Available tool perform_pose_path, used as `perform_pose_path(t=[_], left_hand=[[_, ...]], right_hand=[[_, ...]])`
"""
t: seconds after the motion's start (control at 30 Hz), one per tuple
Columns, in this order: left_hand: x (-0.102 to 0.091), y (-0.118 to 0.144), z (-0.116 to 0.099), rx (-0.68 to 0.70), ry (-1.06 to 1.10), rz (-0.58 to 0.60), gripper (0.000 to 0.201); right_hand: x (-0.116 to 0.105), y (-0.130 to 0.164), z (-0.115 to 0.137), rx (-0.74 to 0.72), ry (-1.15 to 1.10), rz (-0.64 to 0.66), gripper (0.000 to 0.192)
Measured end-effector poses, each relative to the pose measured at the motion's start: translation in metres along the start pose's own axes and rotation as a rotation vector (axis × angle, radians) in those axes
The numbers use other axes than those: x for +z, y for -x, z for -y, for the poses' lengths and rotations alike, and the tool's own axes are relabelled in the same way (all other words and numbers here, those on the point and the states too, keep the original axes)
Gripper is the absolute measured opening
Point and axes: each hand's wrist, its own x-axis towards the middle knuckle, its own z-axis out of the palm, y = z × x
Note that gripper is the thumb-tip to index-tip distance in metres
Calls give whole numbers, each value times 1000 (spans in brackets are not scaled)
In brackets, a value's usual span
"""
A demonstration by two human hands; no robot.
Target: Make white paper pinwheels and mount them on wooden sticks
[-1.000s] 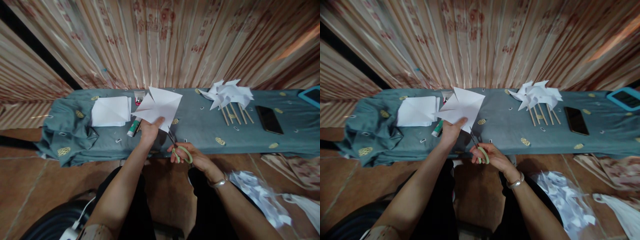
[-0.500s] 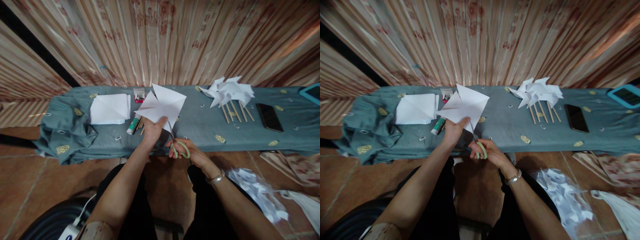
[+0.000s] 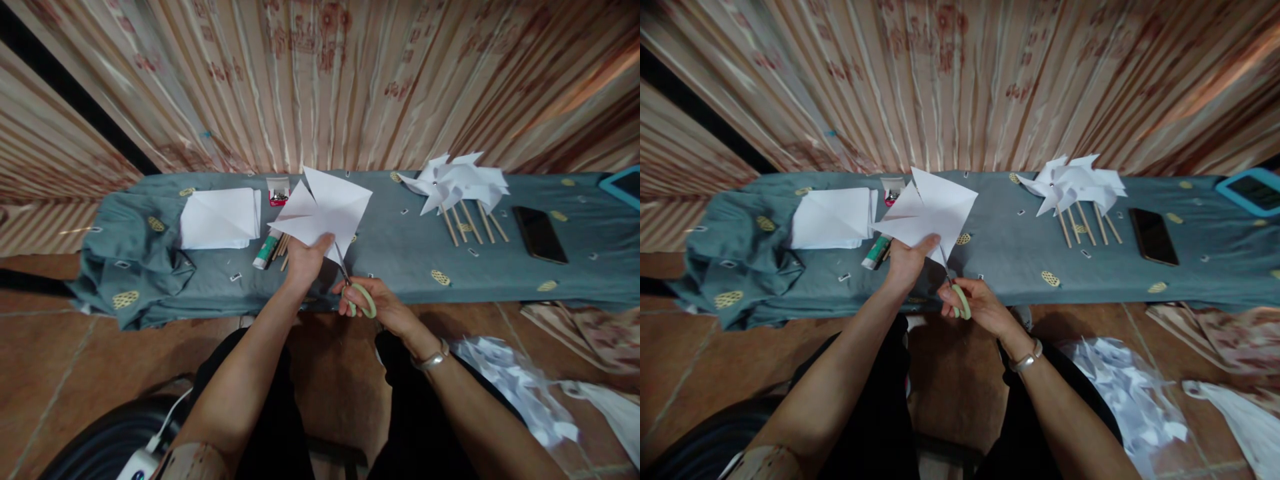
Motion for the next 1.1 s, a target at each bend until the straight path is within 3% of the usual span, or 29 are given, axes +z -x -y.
perform_pose_path(t=[1.1], left_hand=[[-2,-5,6,36,-53,-8,45]], right_hand=[[1,-6,-9,4,-107,-6,51]])
